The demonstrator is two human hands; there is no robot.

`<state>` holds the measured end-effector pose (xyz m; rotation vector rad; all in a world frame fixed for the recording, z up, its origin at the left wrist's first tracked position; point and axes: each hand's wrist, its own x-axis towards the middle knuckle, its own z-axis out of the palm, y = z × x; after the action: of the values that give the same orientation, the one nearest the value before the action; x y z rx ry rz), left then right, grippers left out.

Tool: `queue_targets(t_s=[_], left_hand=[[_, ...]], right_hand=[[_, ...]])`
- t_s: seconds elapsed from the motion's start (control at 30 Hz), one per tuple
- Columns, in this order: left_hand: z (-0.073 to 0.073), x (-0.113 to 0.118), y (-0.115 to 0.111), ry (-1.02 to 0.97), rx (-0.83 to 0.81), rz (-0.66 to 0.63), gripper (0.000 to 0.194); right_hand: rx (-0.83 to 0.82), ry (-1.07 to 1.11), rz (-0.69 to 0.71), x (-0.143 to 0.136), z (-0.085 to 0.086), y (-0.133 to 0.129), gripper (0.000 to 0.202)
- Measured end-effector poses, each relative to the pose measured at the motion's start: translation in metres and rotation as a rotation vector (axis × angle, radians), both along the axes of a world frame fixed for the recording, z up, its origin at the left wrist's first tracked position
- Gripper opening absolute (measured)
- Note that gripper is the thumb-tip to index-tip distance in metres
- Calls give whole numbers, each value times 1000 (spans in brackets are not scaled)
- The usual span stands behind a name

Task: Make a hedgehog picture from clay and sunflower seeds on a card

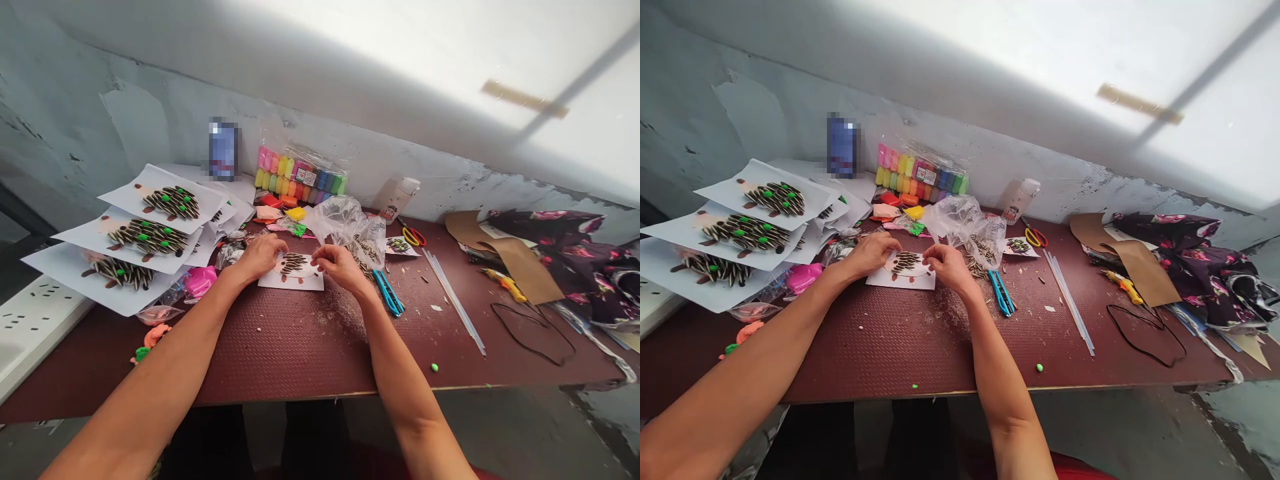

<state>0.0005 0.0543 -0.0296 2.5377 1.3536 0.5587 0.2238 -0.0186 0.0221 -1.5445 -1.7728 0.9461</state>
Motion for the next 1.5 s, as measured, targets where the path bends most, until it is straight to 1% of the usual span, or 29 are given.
queue_targets(t_s=[0.1,0.17,0.23,0.33,0.4,0.5,0.57,0.67,0.7,0.77,0.83,0.87,1.0,1.13,1.27,1.5], left_hand=[[1,0,0,-11,-5,-4,38],[1,0,0,-12,-2,-7,38],[1,0,0,-6,-3,-8,38],[1,0,0,-4,-5,-11,38],[1,1,1,-5,-6,-9,37],[0,1,1,-3,-3,-4,37],[0,1,2,-3,4,-10,37],[-1,0,3,-3,16,-17,37],[-2,0,4,-1,20,-18,37],[-3,1,4,7,28,-17,37],[-3,1,4,10,36,-16,38],[-3,1,4,11,40,-16,38],[-3,2,4,18,40,-21,38],[-3,2,5,28,42,-22,39],[-4,2,5,22,54,-22,38],[-5,3,6,25,57,-4,39]], right_hand=[[-72,127,-98,1,2,0,13],[-111,241,-98,2,5,-1,8],[-119,349,-65,2,8,-3,3],[-145,481,-47,1,11,-6,20],[-172,515,-57,-1,12,-6,30],[-163,488,-93,-1,8,-3,31],[-122,432,-143,2,3,1,26],[-33,301,-271,9,-6,7,17],[-10,267,-294,12,-9,8,14],[26,191,-305,16,-14,12,9],[42,89,-286,17,-17,15,2],[43,18,-271,18,-17,17,2],[22,-318,-219,18,-9,21,19],[-4,-537,-178,17,2,19,35],[24,-696,-143,15,9,13,33],[25,-842,-135,12,14,4,19]])
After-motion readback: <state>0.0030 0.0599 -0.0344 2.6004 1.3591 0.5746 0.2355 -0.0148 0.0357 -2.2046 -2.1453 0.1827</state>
